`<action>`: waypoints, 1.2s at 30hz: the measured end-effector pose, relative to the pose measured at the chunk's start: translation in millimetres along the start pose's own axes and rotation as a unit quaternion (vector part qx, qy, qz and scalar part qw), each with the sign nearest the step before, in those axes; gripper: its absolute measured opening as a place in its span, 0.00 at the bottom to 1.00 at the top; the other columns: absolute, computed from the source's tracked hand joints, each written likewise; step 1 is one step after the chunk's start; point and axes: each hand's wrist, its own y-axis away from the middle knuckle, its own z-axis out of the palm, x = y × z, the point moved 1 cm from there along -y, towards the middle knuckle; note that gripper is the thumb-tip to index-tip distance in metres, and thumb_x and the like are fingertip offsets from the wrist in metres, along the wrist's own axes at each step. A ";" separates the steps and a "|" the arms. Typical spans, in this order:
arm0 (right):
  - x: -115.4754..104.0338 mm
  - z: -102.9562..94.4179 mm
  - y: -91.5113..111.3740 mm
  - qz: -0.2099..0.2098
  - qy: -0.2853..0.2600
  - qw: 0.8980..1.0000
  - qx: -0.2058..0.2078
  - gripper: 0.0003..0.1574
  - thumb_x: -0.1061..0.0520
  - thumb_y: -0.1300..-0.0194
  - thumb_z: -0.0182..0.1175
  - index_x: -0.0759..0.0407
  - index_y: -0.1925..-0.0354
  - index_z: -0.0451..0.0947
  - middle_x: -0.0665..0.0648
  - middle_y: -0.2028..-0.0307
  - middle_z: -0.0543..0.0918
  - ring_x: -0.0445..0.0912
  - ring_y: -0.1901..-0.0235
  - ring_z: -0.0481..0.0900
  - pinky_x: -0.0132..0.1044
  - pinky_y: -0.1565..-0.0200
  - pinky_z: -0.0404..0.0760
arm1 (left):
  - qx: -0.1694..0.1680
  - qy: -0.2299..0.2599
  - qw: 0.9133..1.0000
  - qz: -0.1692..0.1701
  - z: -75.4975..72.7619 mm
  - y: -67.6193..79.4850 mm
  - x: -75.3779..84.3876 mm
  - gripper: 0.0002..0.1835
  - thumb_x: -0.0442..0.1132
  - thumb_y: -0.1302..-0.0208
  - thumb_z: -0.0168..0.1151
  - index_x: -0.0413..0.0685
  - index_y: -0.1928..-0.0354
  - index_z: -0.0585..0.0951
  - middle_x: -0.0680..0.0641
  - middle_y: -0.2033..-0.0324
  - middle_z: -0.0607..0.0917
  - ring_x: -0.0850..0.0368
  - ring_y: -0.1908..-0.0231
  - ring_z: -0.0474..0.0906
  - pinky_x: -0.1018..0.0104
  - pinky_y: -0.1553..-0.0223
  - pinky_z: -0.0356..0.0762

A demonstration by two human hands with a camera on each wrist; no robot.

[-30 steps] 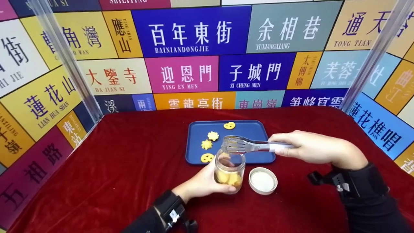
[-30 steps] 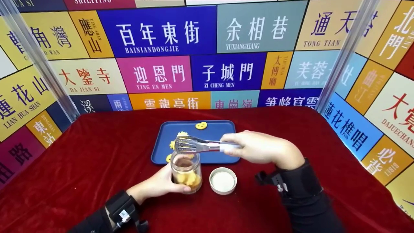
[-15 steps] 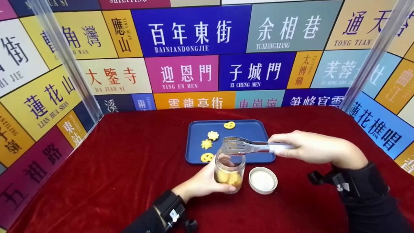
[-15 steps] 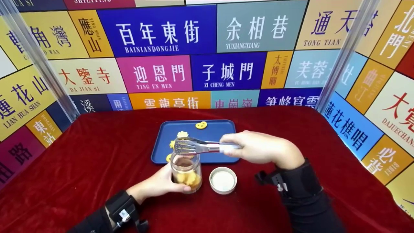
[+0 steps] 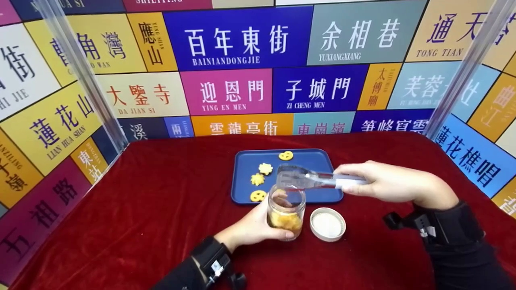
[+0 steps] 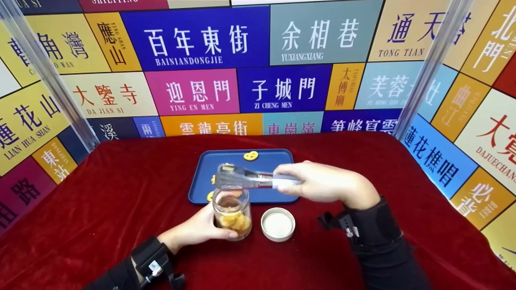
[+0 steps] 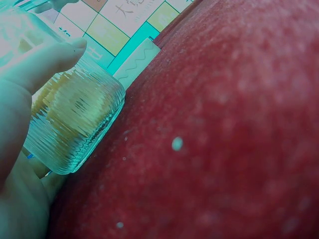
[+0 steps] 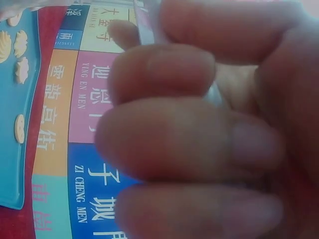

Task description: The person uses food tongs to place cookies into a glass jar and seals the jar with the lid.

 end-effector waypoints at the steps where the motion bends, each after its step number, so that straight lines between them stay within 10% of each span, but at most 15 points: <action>1: 1.2 -0.3 -0.6 0.000 -0.001 1.000 0.009 0.05 0.47 0.17 0.56 0.41 0.49 0.79 0.46 0.69 0.74 0.40 0.73 0.69 0.36 0.70 0.71 | -0.001 -0.001 1.000 -0.003 0.0 0.0 0.2 0.53 0.32 0.43 0.81 0.52 0.21 0.58 0.45 0.38 0.82 0.52 0.36 0.79 0.57 0.28 0.71; 12: 41.6 14.0 -28.0 0.094 0.075 0.986 0.116 0.21 0.45 0.19 0.60 0.54 0.37 0.77 0.51 0.62 0.83 0.45 0.65 0.77 0.42 0.60 0.76 | 0.006 -0.010 1.000 -0.025 -0.4 2.1 -1.3 0.50 0.33 0.43 0.81 0.40 0.24 0.61 0.46 0.38 0.82 0.54 0.37 0.79 0.59 0.29 0.71; 36: 67.8 67.8 -64.7 0.068 0.121 0.990 0.032 0.19 0.48 0.23 0.64 0.57 0.42 0.81 0.49 0.64 0.82 0.45 0.64 0.78 0.44 0.57 0.78 | 0.003 -0.004 1.000 -0.004 -0.8 -0.7 -2.1 0.46 0.32 0.43 0.81 0.44 0.27 0.64 0.45 0.38 0.82 0.52 0.37 0.79 0.58 0.28 0.70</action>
